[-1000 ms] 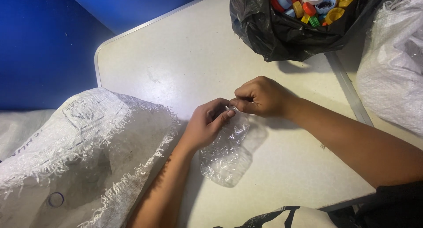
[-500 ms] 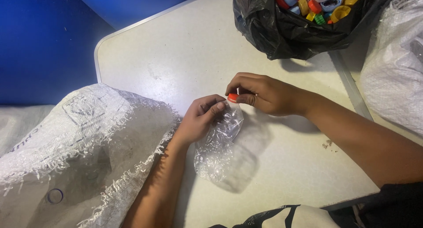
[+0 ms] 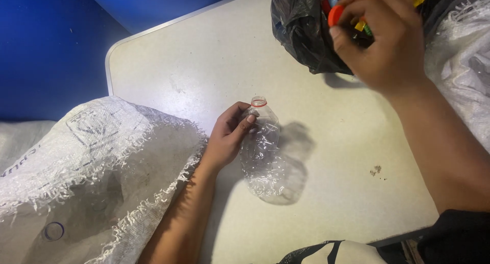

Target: The person repeatedly picks up plastic bottles from a white sack, removes the caps, and places the bottles into a large white sack while depositing the caps into a black bag filled with colorful caps. The person handles the bottles one at a time, unscrewing the caps and separating them.

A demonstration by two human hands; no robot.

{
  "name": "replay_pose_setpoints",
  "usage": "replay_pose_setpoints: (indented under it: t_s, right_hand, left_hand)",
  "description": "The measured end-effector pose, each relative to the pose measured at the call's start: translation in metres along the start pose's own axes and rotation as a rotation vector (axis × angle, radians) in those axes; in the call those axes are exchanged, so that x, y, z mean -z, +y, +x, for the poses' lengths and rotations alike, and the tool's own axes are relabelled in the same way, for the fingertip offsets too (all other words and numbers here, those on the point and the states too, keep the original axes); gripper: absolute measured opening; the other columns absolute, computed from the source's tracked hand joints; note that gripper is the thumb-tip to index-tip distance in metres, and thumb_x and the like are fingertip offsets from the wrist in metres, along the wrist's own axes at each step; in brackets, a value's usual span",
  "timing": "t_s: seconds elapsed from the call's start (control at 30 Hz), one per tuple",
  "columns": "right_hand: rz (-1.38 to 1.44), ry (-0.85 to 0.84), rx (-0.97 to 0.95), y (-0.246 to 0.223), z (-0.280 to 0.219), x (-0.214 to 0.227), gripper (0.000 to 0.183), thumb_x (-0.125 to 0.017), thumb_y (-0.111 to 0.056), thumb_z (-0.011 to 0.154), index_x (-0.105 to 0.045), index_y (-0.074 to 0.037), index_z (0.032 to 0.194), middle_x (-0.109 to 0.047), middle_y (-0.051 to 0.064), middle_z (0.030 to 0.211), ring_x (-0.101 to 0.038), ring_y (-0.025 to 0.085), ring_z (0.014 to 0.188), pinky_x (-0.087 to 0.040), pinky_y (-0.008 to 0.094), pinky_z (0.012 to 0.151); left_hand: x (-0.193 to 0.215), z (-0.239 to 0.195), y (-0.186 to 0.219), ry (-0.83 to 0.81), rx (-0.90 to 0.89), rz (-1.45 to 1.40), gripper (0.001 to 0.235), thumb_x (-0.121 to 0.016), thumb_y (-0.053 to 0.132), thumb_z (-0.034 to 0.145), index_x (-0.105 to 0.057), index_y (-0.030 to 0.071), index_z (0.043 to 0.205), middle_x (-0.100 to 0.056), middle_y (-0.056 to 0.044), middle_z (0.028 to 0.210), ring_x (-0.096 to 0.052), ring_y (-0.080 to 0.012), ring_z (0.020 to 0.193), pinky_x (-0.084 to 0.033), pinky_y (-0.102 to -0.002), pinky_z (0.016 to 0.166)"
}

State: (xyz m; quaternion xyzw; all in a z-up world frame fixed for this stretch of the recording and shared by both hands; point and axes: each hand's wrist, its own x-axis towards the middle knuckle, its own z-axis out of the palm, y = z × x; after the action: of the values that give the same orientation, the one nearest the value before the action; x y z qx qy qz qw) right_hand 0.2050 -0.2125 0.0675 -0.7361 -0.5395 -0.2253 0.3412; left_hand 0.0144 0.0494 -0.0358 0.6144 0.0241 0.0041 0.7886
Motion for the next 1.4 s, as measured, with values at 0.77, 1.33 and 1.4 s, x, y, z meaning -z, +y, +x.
replay_pose_setpoints:
  t_s: [0.77,1.33,1.4]
  right_hand:
    - [0.978,-0.443,-0.964,-0.035,-0.026,-0.091,0.021,-0.062,-0.024,0.103,-0.065,-0.003,0.099,-0.068,0.001,0.075,-0.059,0.006,0.063,-0.050,0.024,0.056]
    - [1.064,-0.468,-0.747,-0.029,-0.046,-0.101,0.022,-0.065,-0.023,0.102,-0.064,-0.002,0.110,-0.069,0.004,0.088,-0.063,0.008,0.082,-0.055,0.025,0.074]
    - [1.244,-0.436,-0.754,-0.026,-0.040,-0.097,0.031,-0.063,-0.027,0.105,-0.061,-0.002,0.122,-0.070,0.006,0.099,-0.066,0.009,0.091,-0.057,0.025,0.082]
  left_hand:
    - [-0.006,-0.004,0.010,0.054,-0.131,-0.022,0.070,-0.056,0.006,0.096,-0.014,0.017,0.152,-0.055,-0.014,0.133,-0.066,-0.0192,0.110,-0.063,-0.029,0.084]
    - [-0.016,-0.010,-0.007,0.177,-0.232,0.351,0.023,-0.076,-0.006,0.088,-0.070,-0.007,0.110,-0.054,-0.011,0.138,-0.066,-0.0192,0.117,-0.059,-0.030,0.096]
    - [-0.015,-0.010,-0.005,0.213,-0.237,0.319,0.020,-0.073,-0.007,0.091,-0.070,-0.008,0.111,-0.057,-0.012,0.133,-0.068,-0.0195,0.115,-0.062,-0.030,0.096]
